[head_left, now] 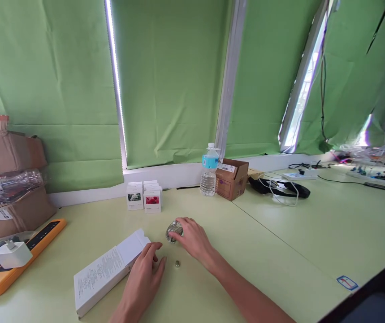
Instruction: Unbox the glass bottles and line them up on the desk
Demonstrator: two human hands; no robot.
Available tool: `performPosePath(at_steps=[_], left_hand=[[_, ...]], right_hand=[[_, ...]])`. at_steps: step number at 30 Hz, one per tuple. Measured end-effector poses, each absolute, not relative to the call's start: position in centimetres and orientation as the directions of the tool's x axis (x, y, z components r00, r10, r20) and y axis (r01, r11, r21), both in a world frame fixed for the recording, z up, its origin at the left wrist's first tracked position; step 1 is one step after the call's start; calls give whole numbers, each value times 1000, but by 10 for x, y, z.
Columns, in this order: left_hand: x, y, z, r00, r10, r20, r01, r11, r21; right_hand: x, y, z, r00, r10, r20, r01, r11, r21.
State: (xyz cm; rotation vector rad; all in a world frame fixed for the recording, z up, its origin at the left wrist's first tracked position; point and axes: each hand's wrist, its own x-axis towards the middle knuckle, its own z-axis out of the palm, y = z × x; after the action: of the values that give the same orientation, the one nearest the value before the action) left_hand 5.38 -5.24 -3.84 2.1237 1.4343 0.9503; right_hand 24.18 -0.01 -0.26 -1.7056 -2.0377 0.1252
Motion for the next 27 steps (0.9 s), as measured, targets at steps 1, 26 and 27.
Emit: performPosePath(at_steps=[1,26,27], left_hand=[[53,-53,-38,251,915,315,663,-400,633],[47,-55,-32,370,831,415,744,-533,403],[47,-56,-32,373,830,416,743,-535,402]], right_hand=[[246,5,-3,-80,953,293,914,187,-360],[294,86,28,120,958,260,945,-30,-326],[295,74,29,73,967,246,943,13,-332]])
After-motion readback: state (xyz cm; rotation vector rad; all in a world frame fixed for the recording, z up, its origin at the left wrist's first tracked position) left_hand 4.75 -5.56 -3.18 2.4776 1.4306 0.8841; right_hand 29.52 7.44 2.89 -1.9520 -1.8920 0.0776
